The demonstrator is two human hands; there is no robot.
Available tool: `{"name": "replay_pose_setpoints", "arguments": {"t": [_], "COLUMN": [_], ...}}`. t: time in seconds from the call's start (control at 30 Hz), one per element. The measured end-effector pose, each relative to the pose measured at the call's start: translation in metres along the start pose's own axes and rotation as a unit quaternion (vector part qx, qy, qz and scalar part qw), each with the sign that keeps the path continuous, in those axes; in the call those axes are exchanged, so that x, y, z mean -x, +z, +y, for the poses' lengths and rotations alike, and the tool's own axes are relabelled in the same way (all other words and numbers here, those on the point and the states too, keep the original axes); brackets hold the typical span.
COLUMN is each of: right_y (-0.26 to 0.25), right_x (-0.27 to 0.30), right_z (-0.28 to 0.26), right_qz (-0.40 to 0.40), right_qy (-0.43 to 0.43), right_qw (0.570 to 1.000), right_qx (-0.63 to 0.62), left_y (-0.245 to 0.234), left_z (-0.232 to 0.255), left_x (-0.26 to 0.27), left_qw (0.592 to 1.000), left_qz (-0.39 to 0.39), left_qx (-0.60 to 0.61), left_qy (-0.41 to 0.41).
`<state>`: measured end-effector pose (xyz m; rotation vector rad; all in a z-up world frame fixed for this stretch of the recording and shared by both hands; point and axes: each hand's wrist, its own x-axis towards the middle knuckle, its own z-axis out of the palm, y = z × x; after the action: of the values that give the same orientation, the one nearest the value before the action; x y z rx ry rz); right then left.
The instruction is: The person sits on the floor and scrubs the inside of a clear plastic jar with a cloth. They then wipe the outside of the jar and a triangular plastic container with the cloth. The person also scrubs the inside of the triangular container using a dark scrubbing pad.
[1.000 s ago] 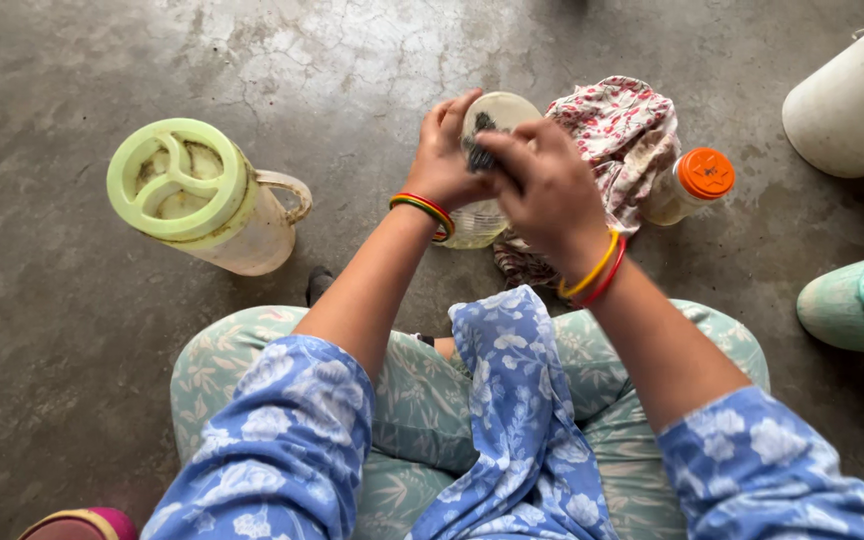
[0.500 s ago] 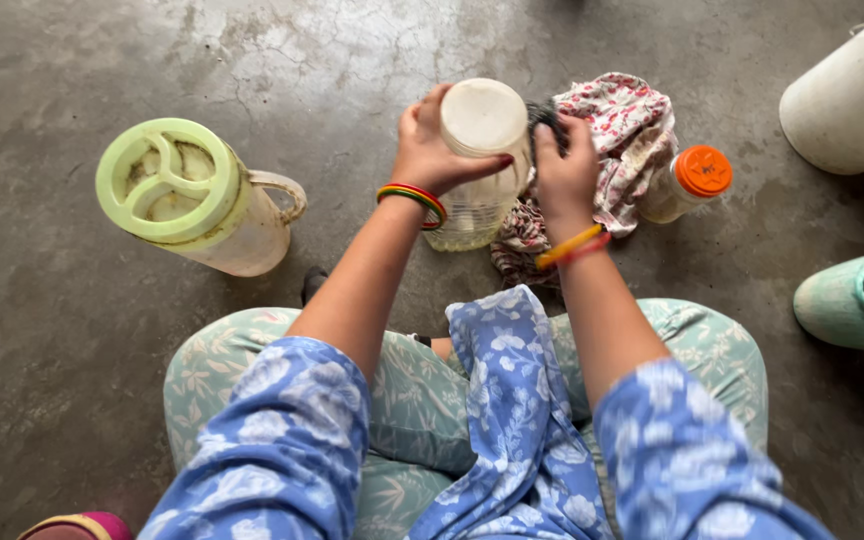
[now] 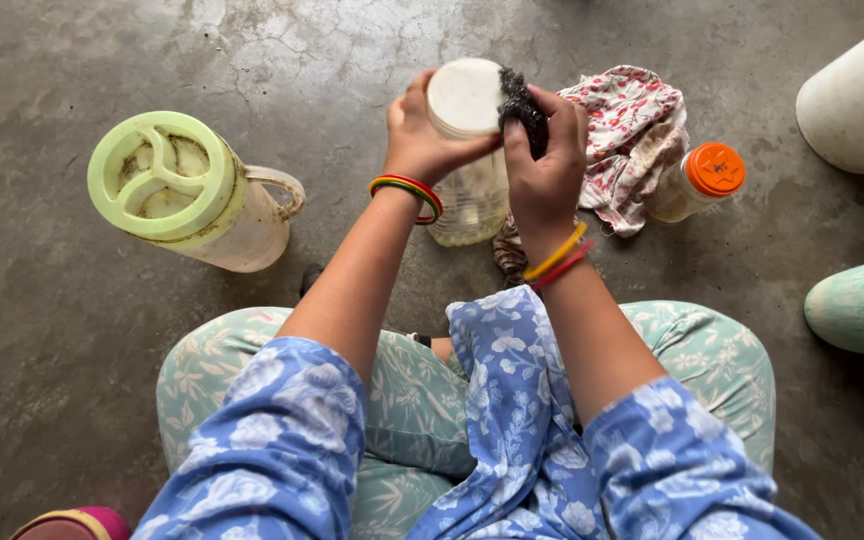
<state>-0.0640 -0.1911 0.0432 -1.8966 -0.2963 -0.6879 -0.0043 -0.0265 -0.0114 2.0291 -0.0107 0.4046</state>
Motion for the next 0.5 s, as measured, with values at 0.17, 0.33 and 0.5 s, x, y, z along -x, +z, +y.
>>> {"name": "replay_pose_setpoints", "arguments": {"t": [0.17,0.33,0.5], "right_y": [-0.003,-0.011,-0.015], "right_x": [0.026,0.039,0.01], "right_z": [0.002,0.009,-0.004], "right_qz": [0.015,-0.048,-0.05], "right_qy": [-0.04,0.073,-0.1], "right_qw": [0.999,0.994,0.991], "right_qx": [0.027,0.066,0.08], "left_y": [-0.005,-0.021,-0.022], "left_z": [-0.003,-0.002,0.0], "left_x": [-0.004,-0.007,-0.005], "left_qw": [1.0,0.997,0.998], "left_qz": [0.002,0.004,-0.006], "left_qx": [0.002,0.035,0.036], "left_qy": [-0.003,-0.062,-0.046]}}
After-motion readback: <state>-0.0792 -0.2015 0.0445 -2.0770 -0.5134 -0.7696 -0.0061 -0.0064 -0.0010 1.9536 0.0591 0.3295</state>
